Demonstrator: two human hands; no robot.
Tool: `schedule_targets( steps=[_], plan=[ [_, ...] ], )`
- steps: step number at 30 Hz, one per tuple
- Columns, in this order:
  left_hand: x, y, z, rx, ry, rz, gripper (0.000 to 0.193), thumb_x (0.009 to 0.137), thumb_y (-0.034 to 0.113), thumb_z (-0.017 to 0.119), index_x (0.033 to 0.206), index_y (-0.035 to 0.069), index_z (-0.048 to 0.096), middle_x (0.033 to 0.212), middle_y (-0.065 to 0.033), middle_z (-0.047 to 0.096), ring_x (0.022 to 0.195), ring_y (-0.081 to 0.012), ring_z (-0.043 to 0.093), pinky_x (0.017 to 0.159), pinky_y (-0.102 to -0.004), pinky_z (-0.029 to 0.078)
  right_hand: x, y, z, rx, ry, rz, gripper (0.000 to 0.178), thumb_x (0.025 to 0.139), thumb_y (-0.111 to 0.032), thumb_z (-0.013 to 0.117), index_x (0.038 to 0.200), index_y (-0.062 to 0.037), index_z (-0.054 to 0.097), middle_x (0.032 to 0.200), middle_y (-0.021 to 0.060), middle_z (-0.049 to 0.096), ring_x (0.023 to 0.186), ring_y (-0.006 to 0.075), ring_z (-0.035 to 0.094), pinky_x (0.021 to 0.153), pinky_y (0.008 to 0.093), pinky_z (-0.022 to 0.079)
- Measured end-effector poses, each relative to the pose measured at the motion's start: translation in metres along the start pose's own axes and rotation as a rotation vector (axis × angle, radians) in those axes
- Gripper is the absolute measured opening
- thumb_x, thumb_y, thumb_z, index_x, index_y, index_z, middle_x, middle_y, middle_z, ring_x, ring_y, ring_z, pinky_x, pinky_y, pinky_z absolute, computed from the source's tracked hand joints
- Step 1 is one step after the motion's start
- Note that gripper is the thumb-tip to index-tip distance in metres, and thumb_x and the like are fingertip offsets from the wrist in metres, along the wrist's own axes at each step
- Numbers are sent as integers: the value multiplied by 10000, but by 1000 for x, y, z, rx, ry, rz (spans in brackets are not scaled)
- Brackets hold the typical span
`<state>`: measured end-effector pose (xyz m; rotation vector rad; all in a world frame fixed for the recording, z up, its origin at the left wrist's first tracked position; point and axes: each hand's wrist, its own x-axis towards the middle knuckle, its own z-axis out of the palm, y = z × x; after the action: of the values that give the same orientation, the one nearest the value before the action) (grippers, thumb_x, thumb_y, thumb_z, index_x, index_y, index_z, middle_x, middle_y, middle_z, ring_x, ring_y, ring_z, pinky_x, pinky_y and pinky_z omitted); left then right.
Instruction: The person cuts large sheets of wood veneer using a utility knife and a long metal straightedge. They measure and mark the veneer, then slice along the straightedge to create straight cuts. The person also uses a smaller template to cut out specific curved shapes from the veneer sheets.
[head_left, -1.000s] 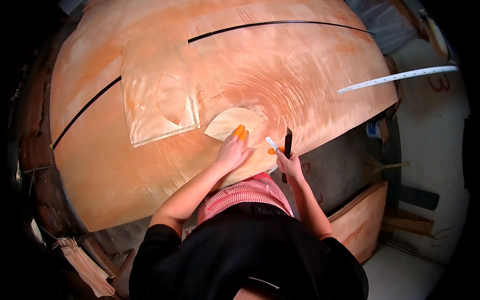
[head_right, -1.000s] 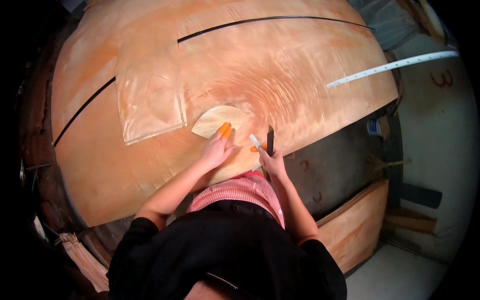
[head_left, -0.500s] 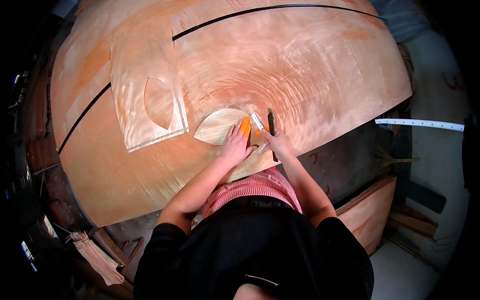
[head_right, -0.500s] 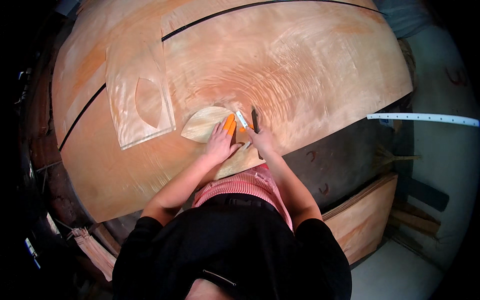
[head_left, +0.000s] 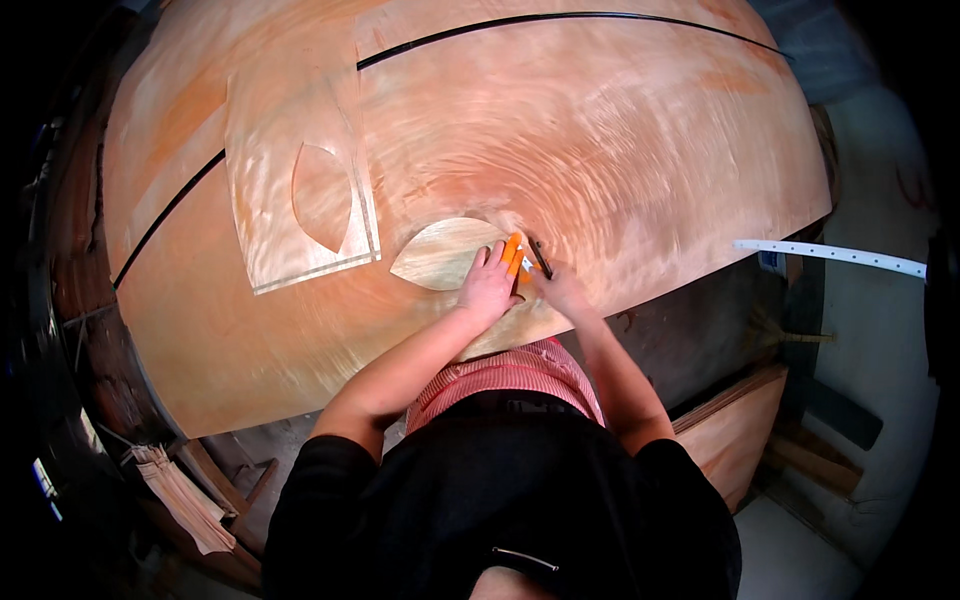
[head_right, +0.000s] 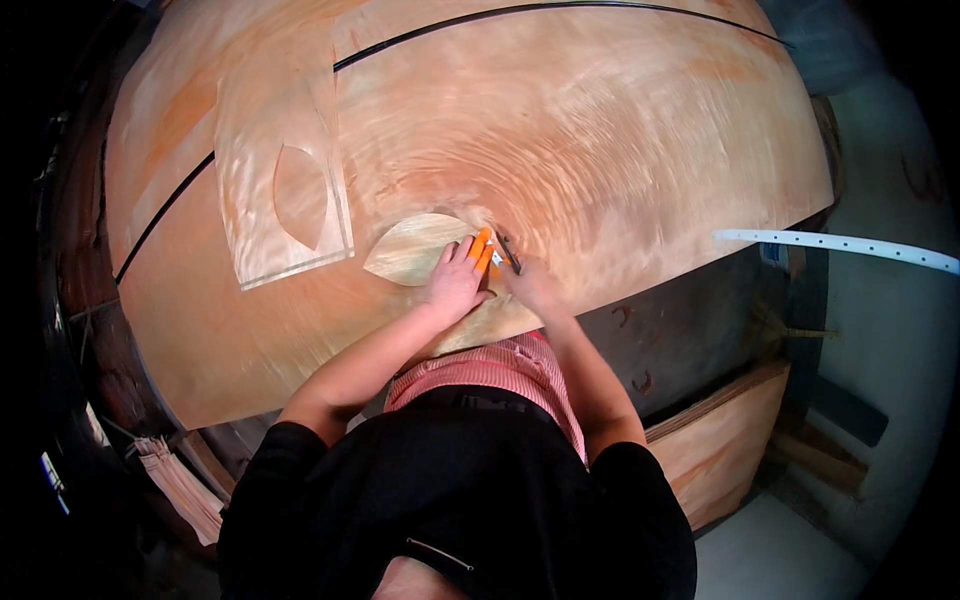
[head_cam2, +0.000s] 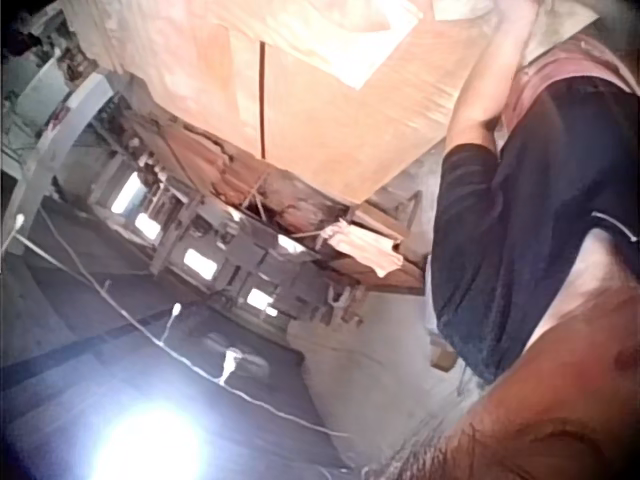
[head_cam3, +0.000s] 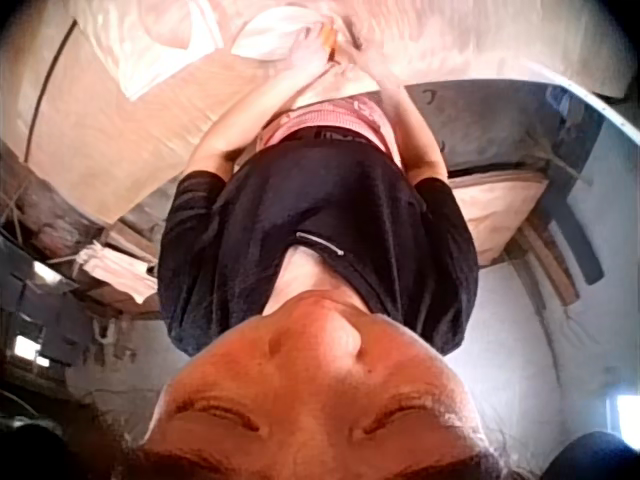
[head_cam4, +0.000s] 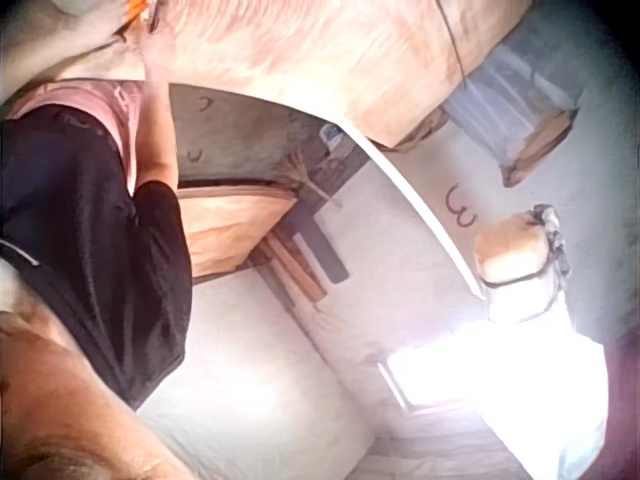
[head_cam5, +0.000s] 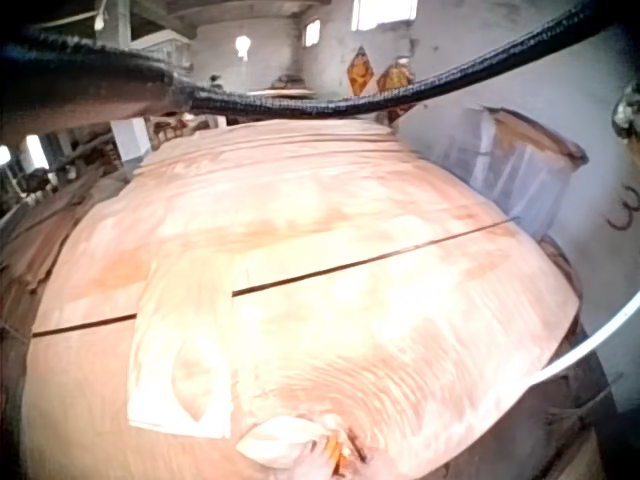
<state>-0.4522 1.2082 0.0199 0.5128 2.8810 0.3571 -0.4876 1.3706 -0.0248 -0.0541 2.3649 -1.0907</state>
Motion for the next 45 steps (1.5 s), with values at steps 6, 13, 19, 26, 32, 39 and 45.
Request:
schedule_targets(
  steps=[6,13,19,26,32,39,45],
  plan=[
    [-2,-3,-1,-65,53,-13,675,630,413,615,1135,5,429,1188,-127,383,1123,-257,298,930,-380,240,10,-26,-81,-62,-318,125,267,763,-276,551,610,-66,491,504,-23,443,403,49,361,376,217,272],
    [-49,-46,1,-277,338,-297,636,667,287,616,1178,-7,376,1280,-157,277,1197,-296,240,977,-434,215,7,-53,-36,413,-404,151,190,812,-247,523,796,-58,535,526,-59,413,405,15,305,361,171,212],
    [-64,-56,-8,-285,374,-297,590,659,212,625,1148,-20,391,1236,-159,327,1157,-302,295,950,-392,271,36,-114,45,438,-270,-33,211,805,-257,531,776,-49,550,524,-14,495,428,37,383,392,177,289],
    [-65,-66,-10,-313,489,-342,430,657,116,599,1047,-16,473,1151,-137,426,1062,-287,402,889,-369,338,68,-118,69,153,-247,171,256,738,-296,567,667,-51,558,515,26,527,459,112,470,457,270,361],
    [-65,-72,-6,-308,512,-331,404,665,112,589,1038,-7,485,1163,-129,424,1078,-266,396,893,-365,331,71,-110,74,193,-229,140,225,753,-278,572,709,-58,552,478,-8,466,363,60,341,343,218,256],
    [-46,-93,-6,-31,409,-228,322,739,114,466,1031,-14,511,1172,-129,428,1173,-230,312,971,-424,222,67,-125,69,181,-237,178,283,730,-326,574,702,-46,557,532,32,545,439,104,461,428,264,358],
    [-44,-94,-10,65,240,-205,344,734,124,434,1030,-31,517,1171,-150,427,1190,-252,283,991,-451,175,37,-112,43,295,-328,97,261,766,-294,553,730,-38,595,596,16,570,441,77,428,405,229,334]
  ],
)
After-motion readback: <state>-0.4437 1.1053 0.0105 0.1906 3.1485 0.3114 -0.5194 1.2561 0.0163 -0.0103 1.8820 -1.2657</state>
